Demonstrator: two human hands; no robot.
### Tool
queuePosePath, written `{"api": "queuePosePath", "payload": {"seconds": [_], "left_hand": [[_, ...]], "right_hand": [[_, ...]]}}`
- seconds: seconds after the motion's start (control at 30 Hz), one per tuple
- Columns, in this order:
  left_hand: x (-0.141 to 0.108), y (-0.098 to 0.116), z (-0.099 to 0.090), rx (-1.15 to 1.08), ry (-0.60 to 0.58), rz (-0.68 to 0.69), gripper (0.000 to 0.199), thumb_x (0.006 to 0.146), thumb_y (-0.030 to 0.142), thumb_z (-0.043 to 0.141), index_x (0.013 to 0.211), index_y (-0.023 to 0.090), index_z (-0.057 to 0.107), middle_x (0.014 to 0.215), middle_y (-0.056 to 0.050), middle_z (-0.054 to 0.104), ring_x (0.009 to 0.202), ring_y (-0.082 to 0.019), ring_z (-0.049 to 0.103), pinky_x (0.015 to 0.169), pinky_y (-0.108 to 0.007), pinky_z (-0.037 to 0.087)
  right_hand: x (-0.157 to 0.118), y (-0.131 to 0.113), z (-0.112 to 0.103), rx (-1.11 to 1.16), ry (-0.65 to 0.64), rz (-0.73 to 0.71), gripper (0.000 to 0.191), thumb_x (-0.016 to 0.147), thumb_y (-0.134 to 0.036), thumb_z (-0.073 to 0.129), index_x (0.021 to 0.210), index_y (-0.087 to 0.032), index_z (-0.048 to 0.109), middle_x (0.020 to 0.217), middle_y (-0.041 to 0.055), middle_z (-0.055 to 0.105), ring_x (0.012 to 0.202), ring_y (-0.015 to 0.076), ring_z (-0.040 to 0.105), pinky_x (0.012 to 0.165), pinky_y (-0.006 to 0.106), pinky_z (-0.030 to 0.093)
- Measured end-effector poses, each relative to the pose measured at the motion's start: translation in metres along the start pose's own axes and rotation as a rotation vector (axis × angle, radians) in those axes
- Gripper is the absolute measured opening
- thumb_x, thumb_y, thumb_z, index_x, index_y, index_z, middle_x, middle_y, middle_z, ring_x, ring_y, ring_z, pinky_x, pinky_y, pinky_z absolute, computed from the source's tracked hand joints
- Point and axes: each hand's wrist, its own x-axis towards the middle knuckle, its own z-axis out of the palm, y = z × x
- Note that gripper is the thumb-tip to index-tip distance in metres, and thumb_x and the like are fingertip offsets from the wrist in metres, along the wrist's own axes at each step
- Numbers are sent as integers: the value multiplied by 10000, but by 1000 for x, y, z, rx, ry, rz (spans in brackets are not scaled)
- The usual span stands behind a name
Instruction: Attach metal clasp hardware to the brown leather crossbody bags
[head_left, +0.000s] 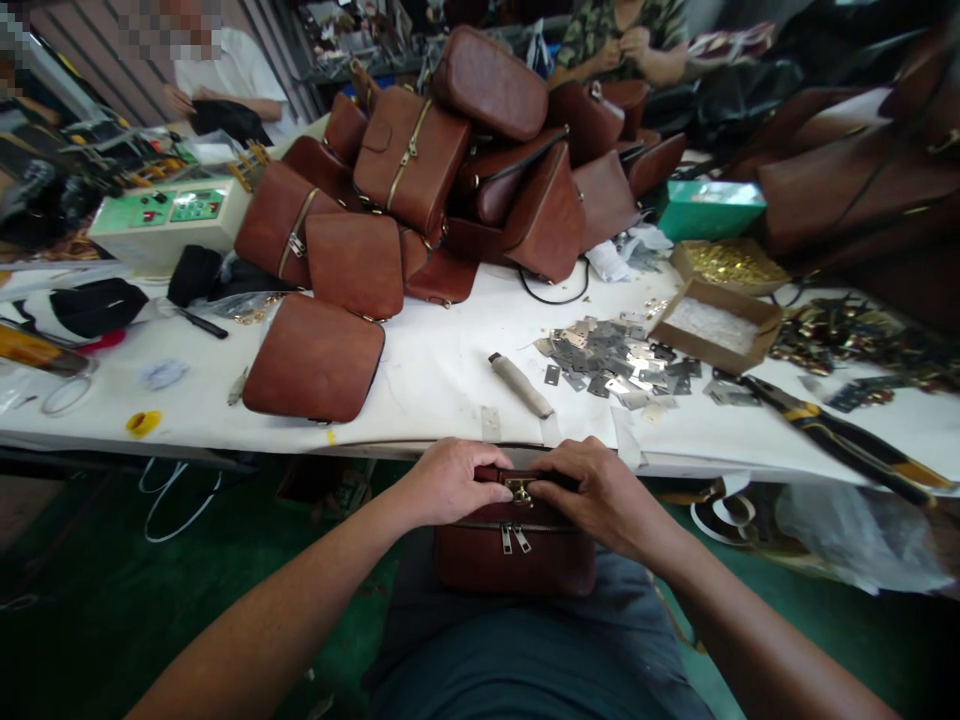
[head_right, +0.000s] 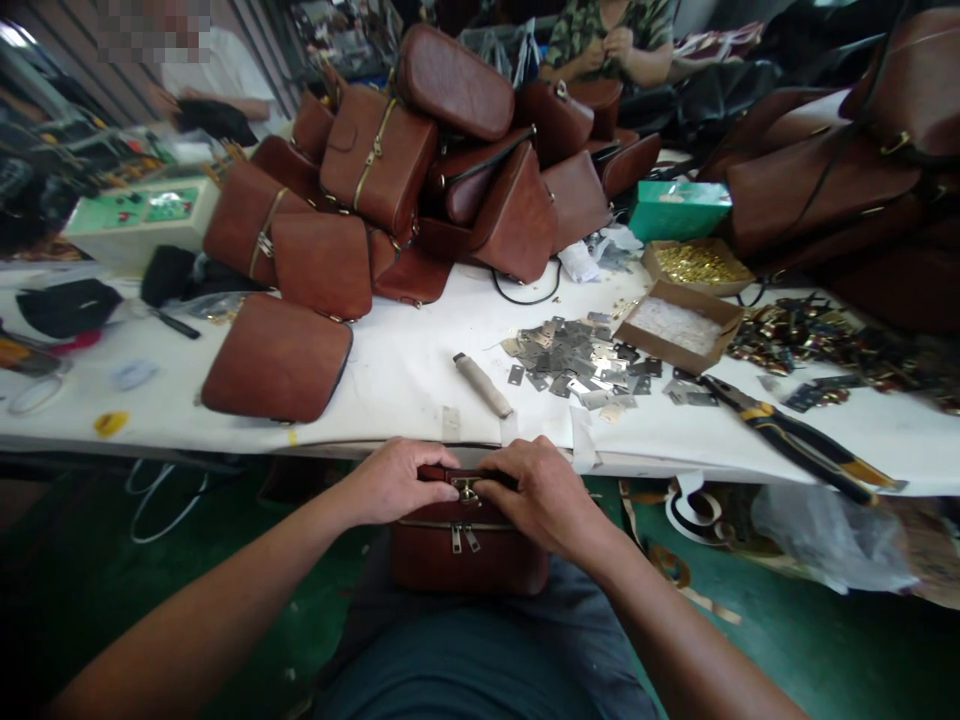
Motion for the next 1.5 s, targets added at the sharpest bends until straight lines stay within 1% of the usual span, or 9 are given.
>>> {"api": "queuePosePath", "payload": {"seconds": [0.13,0.33,0.47,0.53,0.8,1.0,1.17,1.33,1.5], "left_hand": [[5,-1,-8,-66,-135,19,322,887,284,663,1182,241,785,1099,-6,810,967,-204,723,880,-283,504],[24,-9,-11,-91,-220,-56,304,854,339,665,1084,196,802,924,-7,797,841,-197,695,728,-259,496],[37,-15,-8,-177,-189,-93,325,820,361,681,1037,157,810,833,-12,762,775,-189,669,695,-259,482],[41,-19,-6,-198,-181,-105,346,814,372,679,1037,141,808,816,-15,754,755,-188,665,693,-265,486],[38,-18,-3,-160,-152,-98,325,834,353,666,1050,154,805,878,-28,780,823,-210,689,721,-273,492],[27,-7,1,-108,-93,-63,277,850,310,637,1017,164,803,864,-13,774,769,-185,663,684,-260,459],[21,-7,4,-124,-86,-18,260,850,257,626,1031,183,797,940,-7,794,844,-192,692,737,-258,486],[18,-4,3,-138,-83,4,349,858,207,602,1147,217,796,1025,7,812,916,-193,713,819,-261,514],[18,0,3,-69,-94,18,385,861,183,584,1178,234,797,1037,16,815,923,-199,722,810,-262,515]], "right_hand": [[0,1,8,74,44,55,154,929,-341,673,951,-307,822,873,6,799,850,222,688,913,393,455],[6,9,14,180,73,116,153,914,-313,682,911,-285,832,802,-5,785,740,188,685,758,316,496],[2,12,21,22,352,103,193,881,-300,754,1064,-257,794,1042,64,783,997,267,685,902,391,501],[-3,8,29,-2,451,95,167,906,-305,738,1057,-242,769,1059,80,759,1007,264,677,907,389,505],[-8,-9,63,212,434,234,94,927,-305,673,960,-252,743,915,47,748,823,217,679,753,328,526],[-8,-15,60,401,423,410,144,873,-344,702,791,-228,727,761,0,754,674,183,677,635,286,478],[-12,-19,62,520,337,498,284,924,-455,640,780,-222,717,649,-5,710,564,169,638,525,264,423],[-13,-18,64,310,277,376,481,1010,-530,493,671,-220,635,600,3,628,532,140,527,508,268,321],[-12,-19,61,218,274,386,399,985,-434,534,659,-214,599,604,-12,600,545,128,474,545,274,291]]}}
